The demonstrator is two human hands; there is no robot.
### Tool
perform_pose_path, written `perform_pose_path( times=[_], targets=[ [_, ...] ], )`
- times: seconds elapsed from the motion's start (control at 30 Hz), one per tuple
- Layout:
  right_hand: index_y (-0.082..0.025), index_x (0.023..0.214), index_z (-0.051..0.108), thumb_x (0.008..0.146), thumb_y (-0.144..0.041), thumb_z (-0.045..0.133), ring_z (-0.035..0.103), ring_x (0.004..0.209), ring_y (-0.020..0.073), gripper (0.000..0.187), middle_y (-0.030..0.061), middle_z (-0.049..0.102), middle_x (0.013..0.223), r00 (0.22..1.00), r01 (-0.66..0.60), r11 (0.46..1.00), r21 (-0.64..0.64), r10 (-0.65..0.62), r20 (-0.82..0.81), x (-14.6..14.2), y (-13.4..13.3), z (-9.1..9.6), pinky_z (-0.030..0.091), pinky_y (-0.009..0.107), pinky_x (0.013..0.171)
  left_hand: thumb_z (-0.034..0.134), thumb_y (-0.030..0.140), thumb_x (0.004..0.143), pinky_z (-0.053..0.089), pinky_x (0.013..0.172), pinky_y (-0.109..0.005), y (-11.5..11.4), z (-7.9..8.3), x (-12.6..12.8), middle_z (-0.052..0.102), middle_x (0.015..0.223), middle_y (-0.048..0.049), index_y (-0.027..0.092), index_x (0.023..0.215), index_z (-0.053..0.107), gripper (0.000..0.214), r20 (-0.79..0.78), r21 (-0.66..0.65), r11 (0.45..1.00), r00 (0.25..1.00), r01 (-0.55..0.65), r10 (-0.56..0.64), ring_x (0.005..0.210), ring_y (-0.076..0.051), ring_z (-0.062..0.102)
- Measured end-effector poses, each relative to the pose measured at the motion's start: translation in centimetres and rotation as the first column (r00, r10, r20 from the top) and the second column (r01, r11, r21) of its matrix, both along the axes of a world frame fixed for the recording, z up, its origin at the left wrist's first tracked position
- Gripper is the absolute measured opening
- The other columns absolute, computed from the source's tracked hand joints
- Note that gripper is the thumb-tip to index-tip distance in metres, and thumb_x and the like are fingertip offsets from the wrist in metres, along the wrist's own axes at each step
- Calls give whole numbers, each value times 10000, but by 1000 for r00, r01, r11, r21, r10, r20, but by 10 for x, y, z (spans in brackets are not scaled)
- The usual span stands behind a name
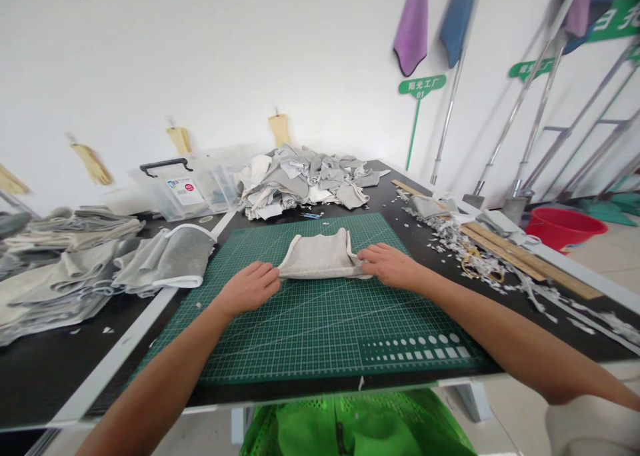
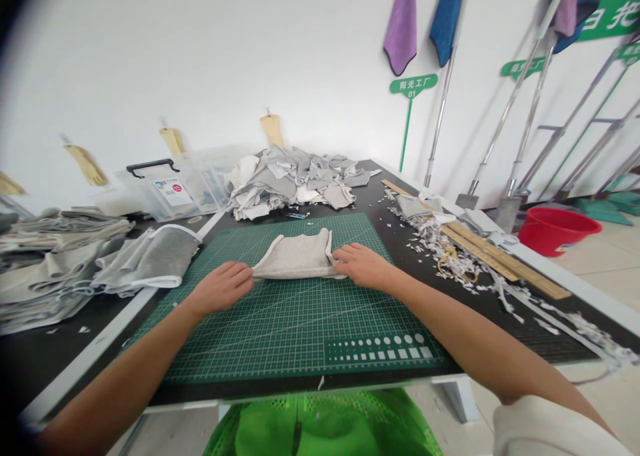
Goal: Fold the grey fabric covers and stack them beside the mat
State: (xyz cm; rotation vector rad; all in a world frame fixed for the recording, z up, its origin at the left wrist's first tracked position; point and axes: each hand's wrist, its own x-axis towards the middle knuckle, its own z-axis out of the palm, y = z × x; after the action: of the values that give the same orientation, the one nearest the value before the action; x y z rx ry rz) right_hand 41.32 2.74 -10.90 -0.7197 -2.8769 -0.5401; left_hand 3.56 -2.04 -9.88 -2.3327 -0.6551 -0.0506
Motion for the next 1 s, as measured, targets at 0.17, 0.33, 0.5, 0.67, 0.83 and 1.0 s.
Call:
perform_pose_path(
  times=[0.17,0.33,0.5,0.67,0.83,1.0],
  targets=[
    [-173,879,583,816,-116,467,463,857,200,144,87,532,1069,1000,8,1000,-15,-8,11,1,3,0,342,321,732,471,168,865,384,764,-354,-1,0,-4,567,943,-73,167,841,567,99,-75,43,999,997,21,-17,846,-184,500],
    [-156,840,566,791,-81,440,466,803,182,155,80,543,903,995,-57,983,-175,41,-92,2,4,-5,370,306,754,464,189,871,376,795,-365,4,-5,-4,573,926,-76,167,849,574,114,-60,12,1000,998,-17,18,880,-195,492],
    [-157,785,554,703,-106,509,471,799,182,106,66,529,836,971,-164,935,-313,97,-219,3,-2,-4,385,309,758,466,187,864,367,830,-376,7,-10,-1,578,894,-74,171,838,580,118,-8,-41,998,999,-44,44,899,-201,487],
    [-161,762,546,843,-268,485,486,780,182,148,68,539,808,975,-104,944,-313,34,-221,-2,-3,-8,395,316,746,496,172,838,369,836,-375,8,-13,0,580,891,-64,172,837,579,83,20,-99,991,996,-86,88,917,-206,490],
    [-152,840,529,852,-157,424,494,810,180,106,82,545,871,969,-12,959,-282,-59,-240,-4,-1,-16,402,310,763,495,178,841,375,854,-384,8,-13,0,584,885,-60,170,837,578,84,13,-106,988,994,-111,113,922,-207,499],
    [-139,1108,486,813,-68,397,503,909,190,316,95,549,998,959,57,974,-221,-115,-258,-2,-2,-17,384,314,816,479,182,857,344,939,-417,5,-11,0,592,927,-61,170,859,589,111,-35,-41,999,999,-36,35,988,-218,493]
  ],
)
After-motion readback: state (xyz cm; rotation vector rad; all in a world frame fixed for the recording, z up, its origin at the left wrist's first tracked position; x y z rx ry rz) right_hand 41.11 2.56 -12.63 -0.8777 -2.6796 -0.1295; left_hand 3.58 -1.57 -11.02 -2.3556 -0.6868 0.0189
